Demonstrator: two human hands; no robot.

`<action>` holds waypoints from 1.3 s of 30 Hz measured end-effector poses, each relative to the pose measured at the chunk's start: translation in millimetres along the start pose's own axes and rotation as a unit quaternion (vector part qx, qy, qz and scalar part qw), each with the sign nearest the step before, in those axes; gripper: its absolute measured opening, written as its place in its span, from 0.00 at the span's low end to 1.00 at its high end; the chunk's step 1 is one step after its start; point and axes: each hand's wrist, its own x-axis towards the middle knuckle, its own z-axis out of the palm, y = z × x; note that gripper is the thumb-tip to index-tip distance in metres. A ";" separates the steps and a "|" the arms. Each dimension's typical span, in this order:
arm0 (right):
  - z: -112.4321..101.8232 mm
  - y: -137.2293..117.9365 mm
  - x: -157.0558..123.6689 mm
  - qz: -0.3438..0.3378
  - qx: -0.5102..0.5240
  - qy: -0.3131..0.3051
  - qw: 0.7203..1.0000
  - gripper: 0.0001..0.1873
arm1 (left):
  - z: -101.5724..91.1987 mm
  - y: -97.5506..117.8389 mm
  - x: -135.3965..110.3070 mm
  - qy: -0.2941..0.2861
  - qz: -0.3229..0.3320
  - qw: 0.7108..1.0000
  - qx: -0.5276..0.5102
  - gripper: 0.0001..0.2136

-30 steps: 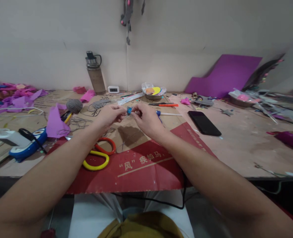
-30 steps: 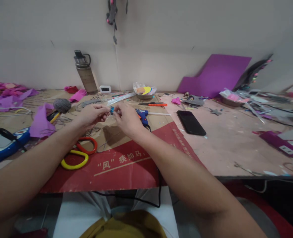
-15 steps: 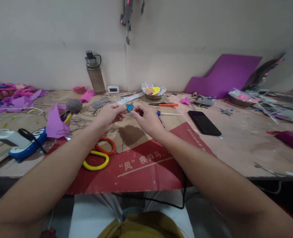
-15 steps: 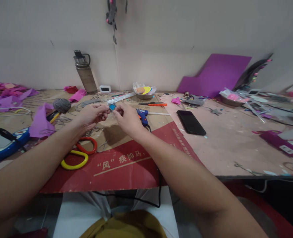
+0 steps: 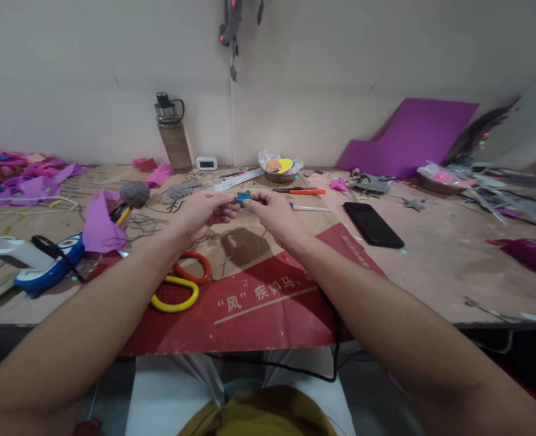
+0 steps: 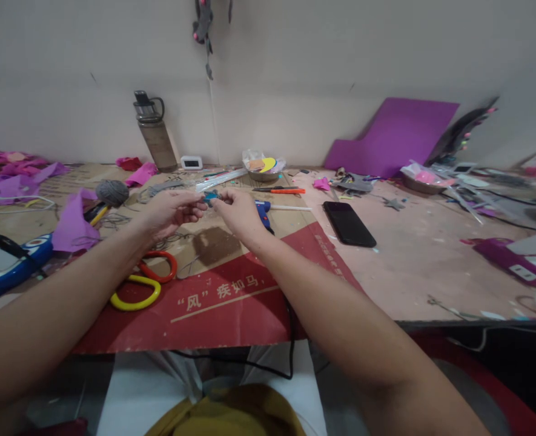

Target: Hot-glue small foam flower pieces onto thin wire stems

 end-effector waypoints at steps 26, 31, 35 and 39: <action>-3.4 -2.1 -0.4 0.013 -0.076 -0.049 0.996 0.10 | -3.0 3.2 -2.6 -0.032 0.041 0.983 0.178 0.06; -2.2 -2.7 -0.9 -0.004 -0.099 -0.025 0.995 0.11 | 0.1 3.2 -3.1 0.035 0.038 0.982 0.180 0.06; 0.2 -3.8 -3.9 -0.021 -0.118 -0.007 0.993 0.11 | -2.2 1.4 -0.4 0.085 0.063 0.980 0.167 0.05; 3.1 -3.8 -7.2 -0.039 -0.142 -0.049 0.988 0.11 | -8.7 -3.0 5.0 0.101 0.087 0.979 0.157 0.07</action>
